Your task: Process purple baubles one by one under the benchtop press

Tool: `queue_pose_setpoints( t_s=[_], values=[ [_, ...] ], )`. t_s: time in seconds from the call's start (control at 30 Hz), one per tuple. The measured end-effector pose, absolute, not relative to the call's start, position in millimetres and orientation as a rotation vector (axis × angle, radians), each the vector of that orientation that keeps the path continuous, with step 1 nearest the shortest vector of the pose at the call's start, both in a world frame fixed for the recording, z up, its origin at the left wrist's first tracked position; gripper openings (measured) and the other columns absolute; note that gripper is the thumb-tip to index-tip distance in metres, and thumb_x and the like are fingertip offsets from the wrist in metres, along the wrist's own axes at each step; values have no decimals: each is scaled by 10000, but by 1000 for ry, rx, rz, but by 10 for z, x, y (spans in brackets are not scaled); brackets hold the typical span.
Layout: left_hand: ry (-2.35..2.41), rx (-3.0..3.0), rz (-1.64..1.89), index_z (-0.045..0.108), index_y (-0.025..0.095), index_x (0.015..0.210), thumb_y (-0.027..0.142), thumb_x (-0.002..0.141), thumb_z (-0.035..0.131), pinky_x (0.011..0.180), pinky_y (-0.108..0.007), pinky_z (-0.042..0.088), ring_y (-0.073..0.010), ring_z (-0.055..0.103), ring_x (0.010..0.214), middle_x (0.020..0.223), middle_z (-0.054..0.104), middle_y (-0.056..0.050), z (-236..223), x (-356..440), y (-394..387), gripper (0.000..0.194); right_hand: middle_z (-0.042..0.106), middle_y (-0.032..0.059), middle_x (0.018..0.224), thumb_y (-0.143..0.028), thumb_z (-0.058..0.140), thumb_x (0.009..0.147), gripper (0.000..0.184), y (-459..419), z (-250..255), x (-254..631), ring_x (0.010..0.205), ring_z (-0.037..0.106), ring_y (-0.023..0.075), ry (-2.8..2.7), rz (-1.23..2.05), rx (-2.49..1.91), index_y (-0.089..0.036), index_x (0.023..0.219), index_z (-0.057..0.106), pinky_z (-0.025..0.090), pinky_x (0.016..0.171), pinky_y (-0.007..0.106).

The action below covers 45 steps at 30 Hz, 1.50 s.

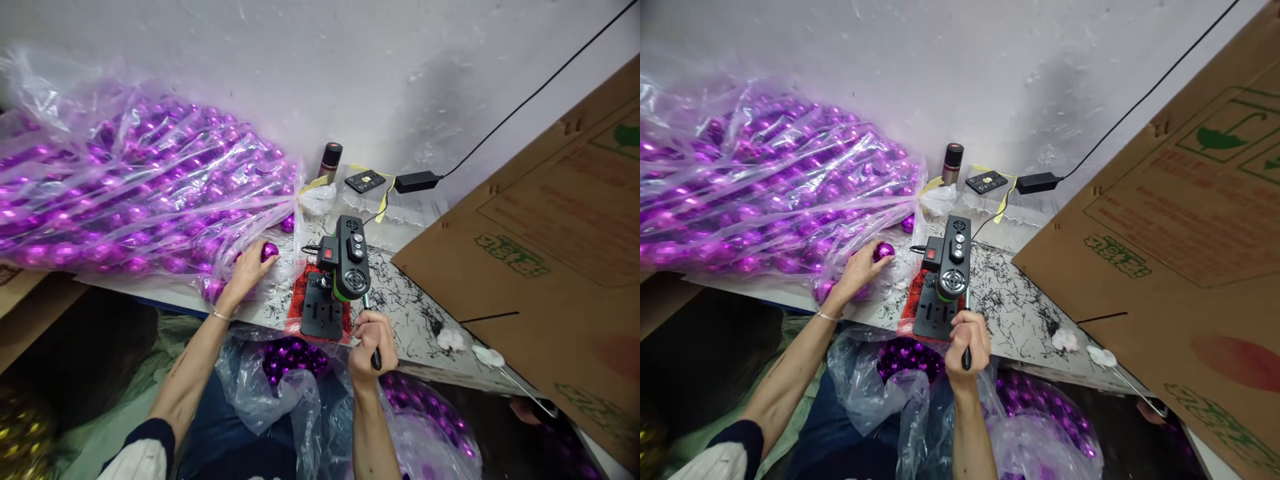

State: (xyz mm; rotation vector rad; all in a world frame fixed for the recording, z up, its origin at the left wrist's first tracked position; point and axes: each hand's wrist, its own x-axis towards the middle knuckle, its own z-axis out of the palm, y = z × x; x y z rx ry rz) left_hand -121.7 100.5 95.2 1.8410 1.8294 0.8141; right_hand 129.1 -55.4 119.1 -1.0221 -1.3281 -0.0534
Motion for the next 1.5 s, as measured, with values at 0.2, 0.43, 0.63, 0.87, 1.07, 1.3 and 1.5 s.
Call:
queue_pose_setpoints(
  t_s=[0.2, 0.43, 0.63, 0.87, 1.07, 1.3, 1.5],
  values=[
    [1054, 963, 1277, 669, 204, 1375, 632, 836, 889, 1012, -406, 654, -283, 800, 1145, 1284, 807, -119, 798, -792, 349, 723, 558, -31, 646, -198, 514, 1126, 437, -506, 1482, 1211, 640, 608, 133, -1240, -31, -1050, -233, 691, 541, 428, 599, 304],
    [1003, 757, 1241, 619, 217, 1393, 641, 768, 947, 1078, -437, 633, -270, 822, 1105, 1215, 835, -105, 398, -346, -12, 823, 525, -42, 618, -237, 501, 1145, 482, -466, 1666, 1202, 627, 601, 124, -1247, -13, -1062, -234, 664, 506, 427, 602, 301],
    [1101, 1233, 1239, 614, 232, 1508, 611, 906, 834, 1197, -484, 566, -330, 741, 1343, 1434, 760, -142, 153, -243, -44, 745, 516, -54, 626, -205, 491, 1146, 463, -455, 1681, 1207, 631, 585, 106, -1262, -17, -1045, -231, 684, 484, 432, 625, 283],
    [1278, 1679, 1190, 676, 262, 1395, 460, 884, 902, 1177, -551, 563, -345, 723, 1316, 1359, 767, -121, -20, -169, -54, 592, 524, -43, 647, -194, 489, 1138, 439, -483, 1680, 1214, 649, 584, 123, -1279, 5, -1074, -240, 702, 507, 446, 634, 300],
    [1253, 1947, 1168, 628, 264, 1397, 379, 933, 856, 1244, -574, 521, -315, 769, 1256, 1324, 790, -86, 11, -102, -5, 529, 556, -39, 671, -157, 495, 1121, 398, -489, 1648, 1231, 666, 599, 124, -1292, -23, -1050, -236, 731, 522, 444, 628, 295],
    [1238, 1876, 1199, 616, 251, 1366, 401, 891, 905, 1176, -543, 585, -326, 776, 1277, 1332, 790, -100, -35, -80, -15, 576, 586, -34, 705, -154, 461, 1123, 389, -542, 1348, 1222, 679, 618, 120, -1310, -58, -1057, -232, 749, 533, 452, 628, 284],
    [1210, 1822, 1212, 623, 252, 1358, 426, 895, 904, 1211, -575, 555, -342, 769, 1293, 1329, 790, -105, -33, -76, -21, 569, 599, -30, 725, -207, 388, 1138, 426, -494, 935, 1180, 619, 587, 128, -1289, -169, -1005, -242, 737, 526, 507, 667, 324]
  ],
)
